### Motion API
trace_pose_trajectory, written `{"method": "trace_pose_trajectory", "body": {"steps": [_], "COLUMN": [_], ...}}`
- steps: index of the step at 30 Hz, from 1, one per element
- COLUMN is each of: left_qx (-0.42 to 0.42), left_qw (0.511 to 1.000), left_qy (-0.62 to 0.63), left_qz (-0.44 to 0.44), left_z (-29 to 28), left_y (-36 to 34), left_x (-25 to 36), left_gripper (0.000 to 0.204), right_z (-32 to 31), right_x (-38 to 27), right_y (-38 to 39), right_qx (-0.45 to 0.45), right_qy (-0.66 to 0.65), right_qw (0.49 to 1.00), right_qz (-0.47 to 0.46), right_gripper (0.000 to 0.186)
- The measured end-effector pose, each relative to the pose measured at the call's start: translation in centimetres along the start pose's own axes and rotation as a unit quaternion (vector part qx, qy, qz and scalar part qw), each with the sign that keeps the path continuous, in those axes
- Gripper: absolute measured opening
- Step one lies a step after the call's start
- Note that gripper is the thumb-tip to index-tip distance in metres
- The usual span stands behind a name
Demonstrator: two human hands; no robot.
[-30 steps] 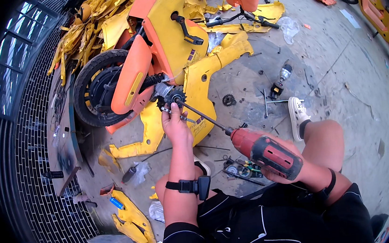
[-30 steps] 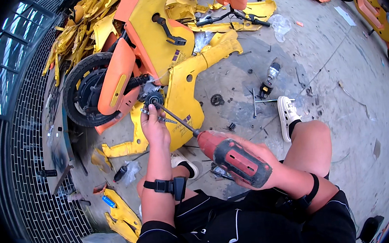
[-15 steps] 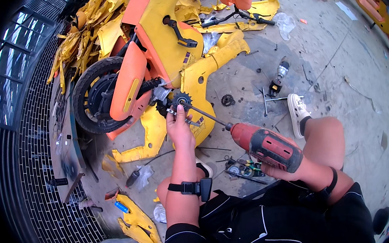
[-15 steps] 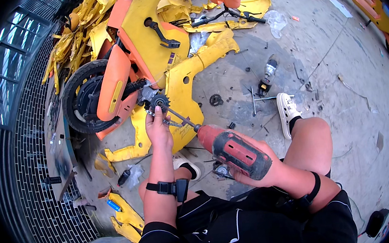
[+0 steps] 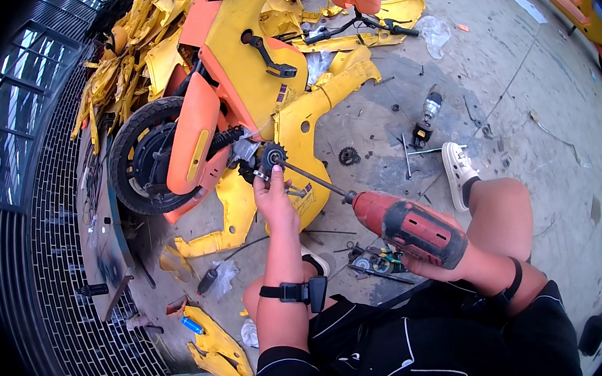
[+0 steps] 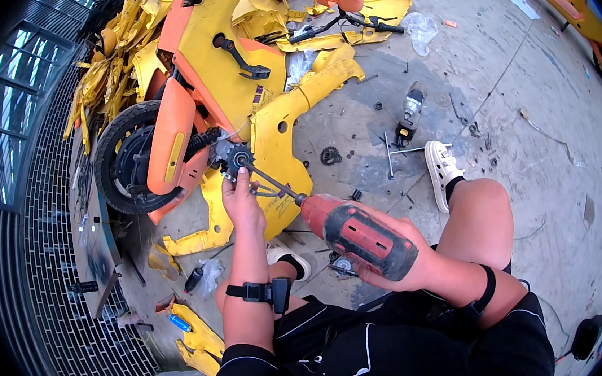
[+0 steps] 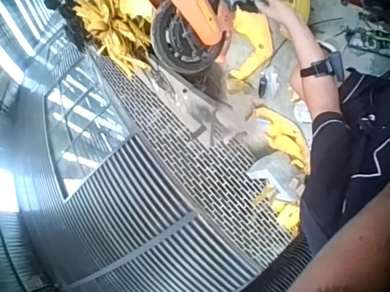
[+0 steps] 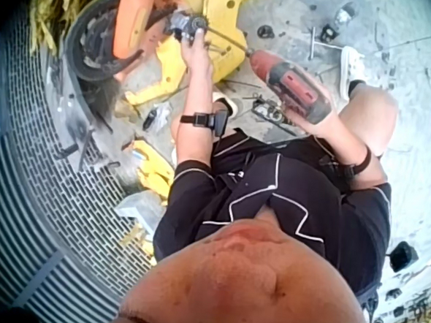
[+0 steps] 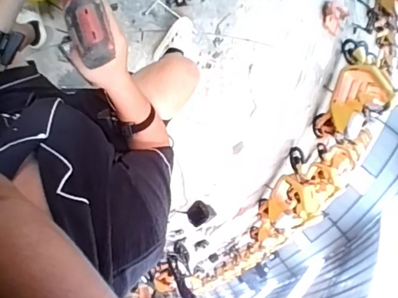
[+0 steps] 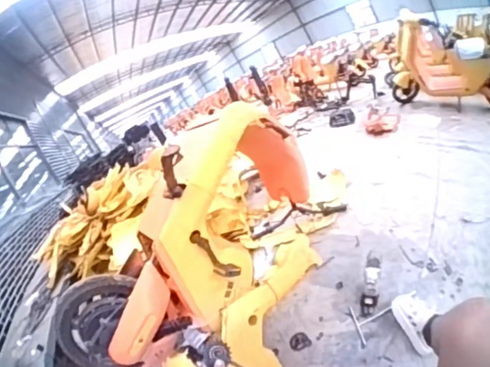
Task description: The person assembles or repairs a vehicle part by hand, using a power drill to secure components including a gear and a chain.
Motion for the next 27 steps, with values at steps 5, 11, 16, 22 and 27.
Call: {"method": "trace_pose_trajectory", "body": {"steps": [5, 11, 16, 22, 27], "left_qx": [0.004, -0.005, -0.006, -0.033, -0.073], "left_qw": [1.000, 0.999, 0.999, 0.998, 0.995], "left_qy": [0.016, 0.030, 0.044, 0.021, -0.026], "left_qz": [0.014, 0.025, 0.026, 0.056, 0.067], "left_z": [-0.2, -0.5, -0.9, -0.5, 0.6], "left_y": [-0.1, -0.4, -0.8, -0.5, 0.4], "left_x": [0.2, 0.2, 0.3, 1.5, 2.0], "left_gripper": [0.019, 0.018, 0.020, 0.024, 0.029], "right_z": [0.0, 0.0, -0.1, 0.1, 0.7], "right_x": [0.3, 0.4, 0.6, 2.4, 3.8], "right_y": [0.2, 0.2, 0.3, 1.7, 2.1], "right_qx": [0.000, -0.003, -0.001, -0.009, 0.014], "right_qy": [0.013, -0.005, -0.023, -0.211, -0.291], "right_qw": [1.000, 1.000, 1.000, 0.967, 0.942], "right_qz": [-0.004, -0.001, -0.004, 0.142, 0.164], "right_gripper": [0.080, 0.078, 0.077, 0.060, 0.046]}}
Point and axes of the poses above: each hand's wrist, its own y-axis away from the middle knuckle, its own z-axis out of the palm, x = y × z, the point moved 4 cm from there along -y, towards the middle knuckle, and after that the axes turned 9 degrees about -x, right-handed, at the moved point
